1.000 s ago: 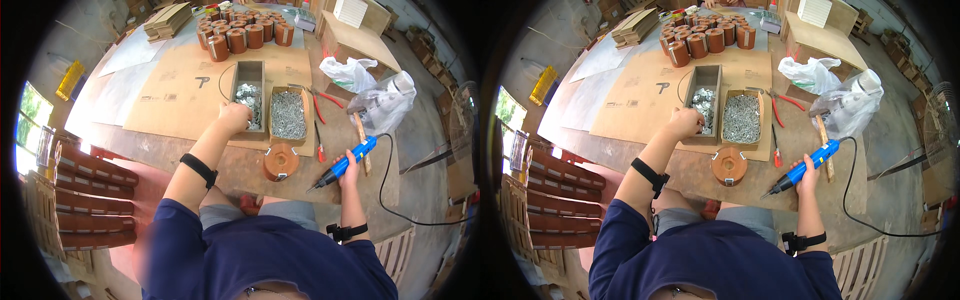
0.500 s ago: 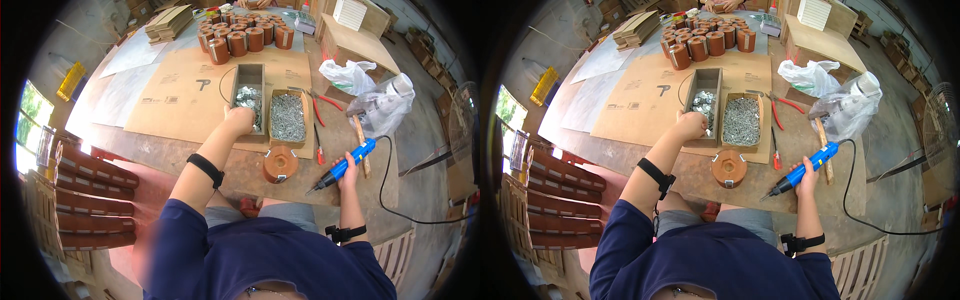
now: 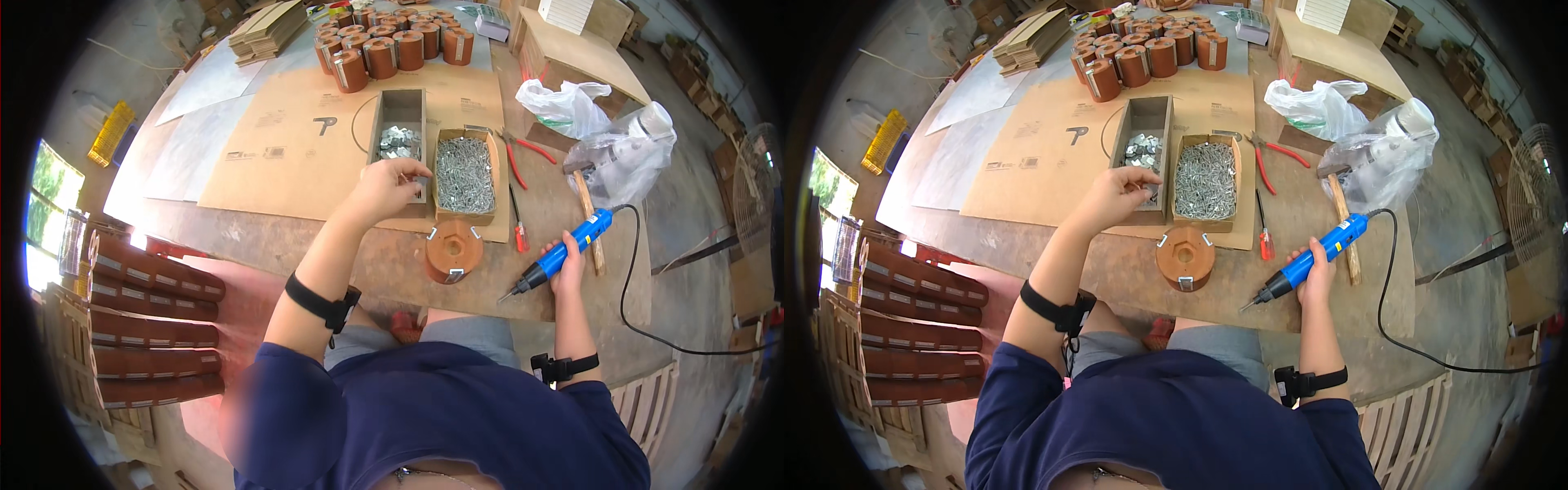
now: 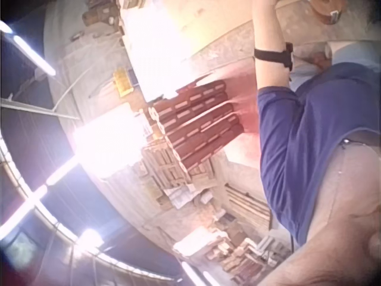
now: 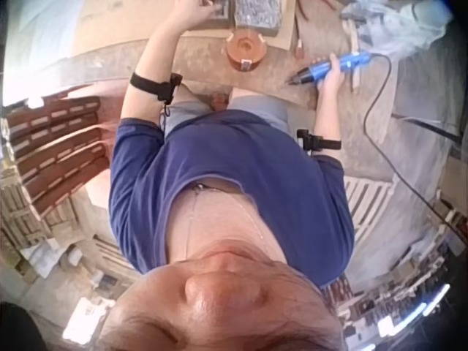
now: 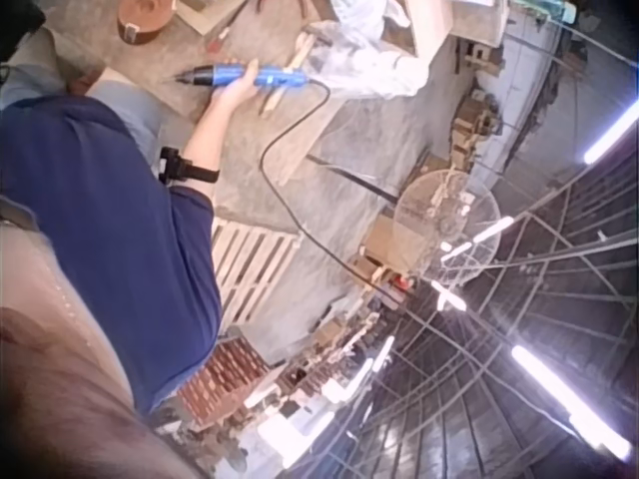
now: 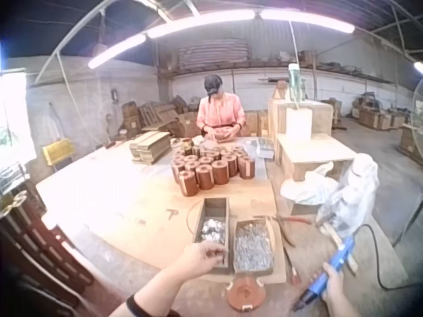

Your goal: Assembling small wooden and metal components using a power screwdriver in a manufacturing setting.

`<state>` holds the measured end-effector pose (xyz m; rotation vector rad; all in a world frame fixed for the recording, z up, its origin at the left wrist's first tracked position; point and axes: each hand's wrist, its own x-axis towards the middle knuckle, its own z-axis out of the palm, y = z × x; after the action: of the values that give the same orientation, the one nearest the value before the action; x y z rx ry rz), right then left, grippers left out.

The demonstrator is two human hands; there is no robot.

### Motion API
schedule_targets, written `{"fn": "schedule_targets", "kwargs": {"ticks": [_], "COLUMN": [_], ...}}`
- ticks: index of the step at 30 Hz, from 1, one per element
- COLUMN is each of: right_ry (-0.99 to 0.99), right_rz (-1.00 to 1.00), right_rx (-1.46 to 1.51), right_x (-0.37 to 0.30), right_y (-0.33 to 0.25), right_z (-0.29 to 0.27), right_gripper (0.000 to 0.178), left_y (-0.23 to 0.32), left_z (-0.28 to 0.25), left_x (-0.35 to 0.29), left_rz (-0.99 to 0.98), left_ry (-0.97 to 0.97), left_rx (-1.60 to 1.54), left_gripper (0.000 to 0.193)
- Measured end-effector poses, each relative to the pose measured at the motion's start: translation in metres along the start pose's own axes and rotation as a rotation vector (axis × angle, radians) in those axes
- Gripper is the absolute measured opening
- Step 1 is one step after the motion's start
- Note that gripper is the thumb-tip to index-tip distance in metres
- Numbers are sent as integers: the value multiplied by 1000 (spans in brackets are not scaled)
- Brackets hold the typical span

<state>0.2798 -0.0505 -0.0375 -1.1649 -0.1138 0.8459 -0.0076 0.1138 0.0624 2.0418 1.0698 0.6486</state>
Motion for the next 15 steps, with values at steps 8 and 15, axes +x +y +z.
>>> {"fn": "schedule_targets", "kwargs": {"ticks": [8, 15], "right_ry": [-2, 36], "right_rz": [-6, -9], "right_rx": [-25, -48], "right_x": [-1, -2], "right_y": [0, 0], "right_z": [0, 4], "right_gripper": [30, 33], "left_y": [40, 26], "left_z": [31, 58], "left_x": [-63, -90], "left_rz": [276, 571], "left_ry": [-34, 157], "left_rx": [9, 258], "left_gripper": [9, 15]}}
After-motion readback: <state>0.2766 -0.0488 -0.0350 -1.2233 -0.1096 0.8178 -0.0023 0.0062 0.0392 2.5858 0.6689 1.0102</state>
